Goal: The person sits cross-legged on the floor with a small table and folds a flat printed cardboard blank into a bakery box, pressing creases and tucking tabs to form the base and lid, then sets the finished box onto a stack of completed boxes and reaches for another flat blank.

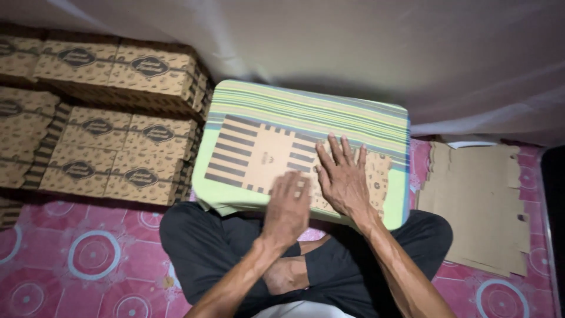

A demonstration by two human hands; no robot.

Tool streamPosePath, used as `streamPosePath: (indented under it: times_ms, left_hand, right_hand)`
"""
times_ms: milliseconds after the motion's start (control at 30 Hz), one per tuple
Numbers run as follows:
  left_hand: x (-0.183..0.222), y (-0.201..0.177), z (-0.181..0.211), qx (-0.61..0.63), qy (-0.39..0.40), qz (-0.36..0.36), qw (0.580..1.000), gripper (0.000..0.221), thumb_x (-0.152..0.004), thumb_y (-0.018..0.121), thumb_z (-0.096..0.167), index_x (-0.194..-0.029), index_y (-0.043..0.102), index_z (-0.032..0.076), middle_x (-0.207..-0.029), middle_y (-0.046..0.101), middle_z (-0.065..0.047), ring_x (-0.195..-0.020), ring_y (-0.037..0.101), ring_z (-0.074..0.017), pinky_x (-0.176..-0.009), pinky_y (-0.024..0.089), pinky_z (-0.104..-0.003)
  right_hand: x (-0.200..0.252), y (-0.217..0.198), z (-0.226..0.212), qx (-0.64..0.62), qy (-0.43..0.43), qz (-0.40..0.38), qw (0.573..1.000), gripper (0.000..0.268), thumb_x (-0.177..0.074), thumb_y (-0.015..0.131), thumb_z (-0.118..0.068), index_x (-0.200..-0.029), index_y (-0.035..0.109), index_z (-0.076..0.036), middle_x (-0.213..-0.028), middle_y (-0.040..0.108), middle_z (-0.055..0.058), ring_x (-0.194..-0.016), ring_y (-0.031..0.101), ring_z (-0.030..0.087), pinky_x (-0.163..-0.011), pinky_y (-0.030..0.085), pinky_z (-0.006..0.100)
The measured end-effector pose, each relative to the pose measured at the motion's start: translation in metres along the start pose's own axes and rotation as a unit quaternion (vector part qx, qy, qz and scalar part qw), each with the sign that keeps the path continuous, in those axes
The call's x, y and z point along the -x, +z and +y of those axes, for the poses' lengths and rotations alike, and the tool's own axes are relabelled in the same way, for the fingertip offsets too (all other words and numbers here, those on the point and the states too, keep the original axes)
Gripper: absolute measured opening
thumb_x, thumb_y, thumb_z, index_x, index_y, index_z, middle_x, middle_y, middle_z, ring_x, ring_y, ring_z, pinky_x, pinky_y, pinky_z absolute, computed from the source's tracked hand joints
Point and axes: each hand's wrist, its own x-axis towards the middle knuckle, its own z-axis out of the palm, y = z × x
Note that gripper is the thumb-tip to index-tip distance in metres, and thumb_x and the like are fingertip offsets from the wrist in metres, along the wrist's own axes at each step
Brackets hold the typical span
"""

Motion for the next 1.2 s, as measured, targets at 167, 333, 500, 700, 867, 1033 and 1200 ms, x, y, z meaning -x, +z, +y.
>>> streamPosePath:
  times_ms: [167, 333, 500, 700, 867, 1033, 1200]
  left_hand:
    - [-0.004, 0.029, -0.018, -0.021, -0.009, 0.004, 1.0, 0.024, -0.087, 0.065, 0.029, -0.103, 0.065, 0.012, -0.103, 0.055, -0.008, -0.1, 0.058, -0.0318, -0.088, 0.048, -0.048]
    - [-0.06, -0.068, -0.05, -0.08, -0.203, -0.362, 0.906, 0.023, -0.099, 0.057, 0.016, -0.119, 0.068, 0.014, -0.118, 0.063, -0.014, -0.114, 0.06, -0.0317, -0.097, 0.046, -0.046]
    - [-0.018, -0.069, -0.118, -0.096, -0.228, -0.127, 0.961, 0.019, -0.101, 0.052, 0.009, -0.104, 0.07, 0.006, -0.095, 0.062, -0.012, -0.091, 0.057, -0.0255, -0.081, 0.048, -0.037]
    - [-0.04, 0.009, -0.023, -0.1, -0.103, -0.248, 0.958, 0.021, -0.092, 0.064, 0.01, -0.111, 0.074, 0.007, -0.099, 0.07, -0.013, -0.092, 0.064, -0.0266, -0.079, 0.05, -0.041]
    - [-0.044, 0.007, -0.009, -0.065, -0.039, -0.26, 0.963, 0.033, -0.086, 0.064, 0.016, -0.116, 0.07, 0.006, -0.1, 0.067, -0.011, -0.092, 0.06, -0.0279, -0.079, 0.045, -0.043]
    - [-0.017, -0.042, -0.102, -0.182, -0.137, -0.253, 0.94, 0.024, -0.093, 0.057, 0.004, -0.112, 0.072, 0.002, -0.101, 0.072, -0.017, -0.097, 0.065, -0.0319, -0.087, 0.048, -0.042]
    - [-0.006, -0.026, -0.117, -0.244, -0.169, -0.24, 0.924, 0.005, -0.088, 0.068, 0.019, -0.089, 0.072, 0.017, -0.087, 0.068, -0.004, -0.087, 0.067, -0.024, -0.073, 0.052, -0.042]
  right_hand:
    - [0.001, 0.003, 0.003, -0.006, -0.003, 0.001, 1.0, 0.05, -0.106, 0.042, -0.043, -0.151, 0.052, -0.024, -0.162, 0.04, 0.009, -0.153, 0.028, 0.034, -0.121, 0.008, 0.065]
    - [0.0, 0.004, 0.007, -0.01, -0.014, -0.036, 0.999, 0.067, -0.098, 0.041, -0.064, -0.154, 0.045, -0.028, -0.165, 0.033, 0.011, -0.154, 0.021, 0.038, -0.12, 0.003, 0.07]
    - [0.001, 0.005, 0.004, -0.006, -0.02, -0.038, 0.999, 0.053, -0.104, 0.038, -0.052, -0.154, 0.044, -0.037, -0.166, 0.033, 0.002, -0.155, 0.021, 0.035, -0.117, 0.004, 0.073]
    - [0.002, 0.01, 0.01, -0.021, -0.028, -0.02, 0.999, 0.046, -0.109, 0.033, -0.04, -0.153, 0.047, -0.034, -0.166, 0.034, -0.003, -0.155, 0.022, 0.03, -0.121, 0.004, 0.066]
    - [0.002, 0.006, 0.012, -0.019, -0.045, -0.011, 0.999, 0.046, -0.108, 0.039, -0.043, -0.151, 0.049, -0.03, -0.163, 0.038, -0.001, -0.152, 0.028, 0.032, -0.121, 0.008, 0.066]
    - [0.003, 0.009, 0.01, -0.009, -0.044, -0.006, 0.999, 0.056, -0.104, 0.041, -0.057, -0.151, 0.05, -0.027, -0.162, 0.041, 0.004, -0.152, 0.027, 0.035, -0.119, 0.008, 0.069]
    - [-0.002, 0.017, 0.011, 0.031, -0.049, -0.059, 0.997, 0.064, -0.099, 0.037, -0.058, -0.156, 0.04, -0.029, -0.166, 0.03, 0.01, -0.154, 0.017, 0.042, -0.113, 0.007, 0.079]
